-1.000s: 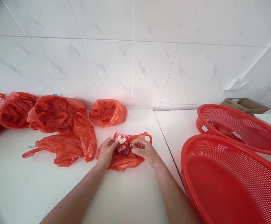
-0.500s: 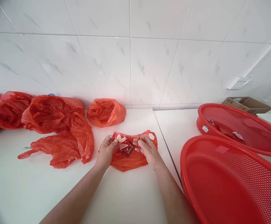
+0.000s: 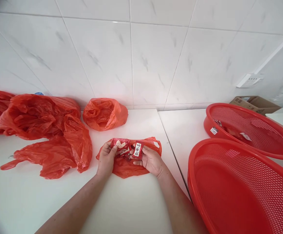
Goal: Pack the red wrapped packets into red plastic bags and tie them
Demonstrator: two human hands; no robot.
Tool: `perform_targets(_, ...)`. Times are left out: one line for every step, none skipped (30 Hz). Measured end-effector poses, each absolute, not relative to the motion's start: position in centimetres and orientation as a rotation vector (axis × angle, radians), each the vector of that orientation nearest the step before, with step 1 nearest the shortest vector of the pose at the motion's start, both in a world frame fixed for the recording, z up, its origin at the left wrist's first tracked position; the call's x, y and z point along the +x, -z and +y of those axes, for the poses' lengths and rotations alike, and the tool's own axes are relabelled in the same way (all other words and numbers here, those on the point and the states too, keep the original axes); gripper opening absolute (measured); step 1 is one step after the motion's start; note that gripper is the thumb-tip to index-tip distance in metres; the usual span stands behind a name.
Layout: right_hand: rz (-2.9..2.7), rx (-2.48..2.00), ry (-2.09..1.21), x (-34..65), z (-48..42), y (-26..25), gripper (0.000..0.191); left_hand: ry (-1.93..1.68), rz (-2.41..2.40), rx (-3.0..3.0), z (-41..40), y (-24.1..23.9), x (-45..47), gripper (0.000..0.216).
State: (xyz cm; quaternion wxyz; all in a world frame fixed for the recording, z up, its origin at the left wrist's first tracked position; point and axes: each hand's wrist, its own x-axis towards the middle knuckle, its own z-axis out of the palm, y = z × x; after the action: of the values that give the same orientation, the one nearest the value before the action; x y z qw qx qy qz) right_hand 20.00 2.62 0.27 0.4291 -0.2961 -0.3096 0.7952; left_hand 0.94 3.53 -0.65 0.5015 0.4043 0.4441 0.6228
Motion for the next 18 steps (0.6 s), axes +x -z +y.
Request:
perform_targets(-0.761, -0.740, -1.987, 19.94, 2.61, -0.28, 0.034, -1.502, 1.084, 0.979, 3.56, 0.72, 0.92, 0.020)
perform_targets(-0.745, -0.747, -1.993, 19.90, 2.61, -0.28, 0.035, -1.497, 1.093, 0.980, 3.58, 0.78, 0.90, 0.020)
perform_targets(-0.728, -0.762, -1.999, 19.86, 2.59, -0.28, 0.037, -1.492, 1.101, 0.980, 3.59, 0.80, 0.89, 0.020)
perform_targets(-0.714, -0.784, -1.998, 19.83, 2.58, -0.26, 0.038, -1.489, 1.109, 0.980, 3.59, 0.81, 0.88, 0.020)
perform_targets(-0.707, -0.807, -1.993, 19.80, 2.56, -0.24, 0.038, -1.487, 1.118, 0.981, 3.58, 0.79, 0.87, 0.021)
perform_targets(-0.706, -0.827, -1.981, 19.79, 2.54, -0.22, 0.036, -1.486, 1.124, 0.981, 3.57, 0.75, 0.87, 0.021)
perform_targets(-0.708, -0.843, -1.963, 19.77, 2.51, -0.19, 0.033, -1.485, 1.128, 0.984, 3.56, 0.72, 0.87, 0.021)
perform_targets(-0.710, -0.854, -1.945, 19.77, 2.48, -0.17, 0.030, -1.483, 1.130, 0.988, 3.54, 0.69, 0.88, 0.021)
perform_targets(-0.710, -0.859, -1.933, 19.76, 2.45, -0.15, 0.028, -1.482, 1.131, 0.990, 3.54, 0.68, 0.88, 0.021)
perform_targets(-0.709, -0.860, -1.924, 19.77, 2.42, -0.13, 0.026, -1.480, 1.129, 0.990, 3.53, 0.67, 0.88, 0.021)
perform_targets(-0.710, -0.859, -1.918, 19.78, 2.40, -0.11, 0.026, -1.476, 1.127, 0.987, 3.52, 0.68, 0.87, 0.021)
perform_targets(-0.714, -0.857, -1.914, 19.79, 2.38, -0.10, 0.026, -1.473, 1.126, 0.982, 3.51, 0.69, 0.86, 0.021)
perform_targets(-0.724, -0.852, -1.913, 19.80, 2.36, -0.09, 0.026, -1.471, 1.126, 0.978, 3.50, 0.70, 0.84, 0.021)
perform_targets(-0.736, -0.847, -1.910, 19.81, 2.35, -0.09, 0.027, -1.470, 1.124, 0.976, 3.48, 0.70, 0.83, 0.021)
perform_targets(-0.745, -0.844, -1.901, 19.81, 2.34, -0.09, 0.027, -1.468, 1.122, 0.977, 3.47, 0.69, 0.81, 0.021)
perform_targets(-0.747, -0.845, -1.887, 19.80, 2.32, -0.10, 0.027, -1.466, 1.122, 0.978, 3.46, 0.67, 0.79, 0.021)
perform_targets(-0.743, -0.852, -1.869, 19.78, 2.30, -0.11, 0.027, -1.464, 1.123, 0.977, 3.45, 0.64, 0.78, 0.022)
perform_targets(-0.733, -0.863, -1.850, 19.73, 2.27, -0.14, 0.027, -1.459, 1.126, 0.973, 3.44, 0.62, 0.78, 0.022)
